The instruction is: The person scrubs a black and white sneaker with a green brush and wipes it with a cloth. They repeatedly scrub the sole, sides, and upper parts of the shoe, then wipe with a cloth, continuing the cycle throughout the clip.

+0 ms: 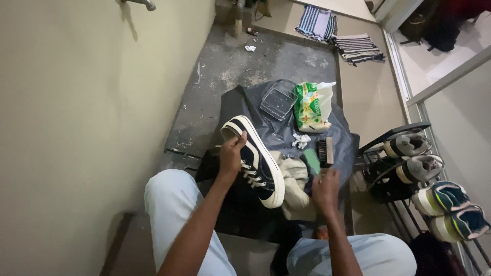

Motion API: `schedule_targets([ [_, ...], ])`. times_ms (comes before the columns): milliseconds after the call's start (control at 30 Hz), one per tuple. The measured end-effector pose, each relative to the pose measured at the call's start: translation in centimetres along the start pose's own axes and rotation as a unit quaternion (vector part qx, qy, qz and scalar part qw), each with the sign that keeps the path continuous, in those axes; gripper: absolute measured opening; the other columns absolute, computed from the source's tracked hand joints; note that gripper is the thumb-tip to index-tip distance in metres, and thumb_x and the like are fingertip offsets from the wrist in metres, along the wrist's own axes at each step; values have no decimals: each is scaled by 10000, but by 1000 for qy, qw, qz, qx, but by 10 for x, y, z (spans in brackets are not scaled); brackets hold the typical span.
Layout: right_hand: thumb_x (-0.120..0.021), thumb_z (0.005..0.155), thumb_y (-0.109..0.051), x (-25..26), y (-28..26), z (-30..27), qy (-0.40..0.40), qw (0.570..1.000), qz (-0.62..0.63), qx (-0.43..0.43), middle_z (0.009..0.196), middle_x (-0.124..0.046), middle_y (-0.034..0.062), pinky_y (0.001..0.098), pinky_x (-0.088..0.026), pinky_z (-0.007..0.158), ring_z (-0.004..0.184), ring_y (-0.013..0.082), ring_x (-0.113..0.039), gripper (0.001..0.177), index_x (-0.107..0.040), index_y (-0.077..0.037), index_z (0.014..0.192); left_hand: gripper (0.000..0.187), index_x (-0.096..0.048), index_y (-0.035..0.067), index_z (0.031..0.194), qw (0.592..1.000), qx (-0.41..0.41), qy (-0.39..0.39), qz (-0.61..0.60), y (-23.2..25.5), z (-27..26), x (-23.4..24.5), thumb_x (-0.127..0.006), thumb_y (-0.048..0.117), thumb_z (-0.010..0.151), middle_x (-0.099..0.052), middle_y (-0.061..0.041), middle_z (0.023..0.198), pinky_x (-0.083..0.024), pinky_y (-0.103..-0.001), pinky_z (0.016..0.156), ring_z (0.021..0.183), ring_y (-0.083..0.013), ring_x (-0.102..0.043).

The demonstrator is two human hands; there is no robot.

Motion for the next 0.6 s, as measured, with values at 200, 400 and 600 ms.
schedule_targets([
  [200, -801, 824, -527, 39, -26, -56, -83, 988, 91, -91, 885, -590, 201, 489, -508, 749, 825, 380, -633, 551, -618, -20, 938, 737, -510, -63, 1452, 999, 46, -14, -9, 49, -26, -3, -566, 542, 1036, -440, -385, 1474, -181, -720, 1186, 1456, -575, -273],
  [400, -712, 912, -109, 40, -61, -58, -180, 967, 98, -150, 1077, -780, 98, 329, -594, 754, 909, 208, -738, 256, -758, -84, 1162, 391, -567, 141, 716, 999, 31, 19, -21, 32, -18, -1, -618, 380, 1021, -530, 28, 692, -409, -316, 650, 662, -102, -473],
  [600, -779, 902, -113, 80, -52, -19, 113, 981, 68, 144, 862, -739, 180, 473, -561, 768, 845, 404, -725, 149, -761, -69, 1043, 579, -501, 168, 574, 995, -84, -43, -25, 33, -14, -1, -627, 472, 1050, -322, 38, 517, -348, -303, 641, 586, -50, -298],
])
Point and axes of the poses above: each hand's wrist, its own z-axis towards the middle knuckle, its own x-axis out of the back of the hand, y = z × x, the point moved 2 cm from there along z, towards the middle knuckle
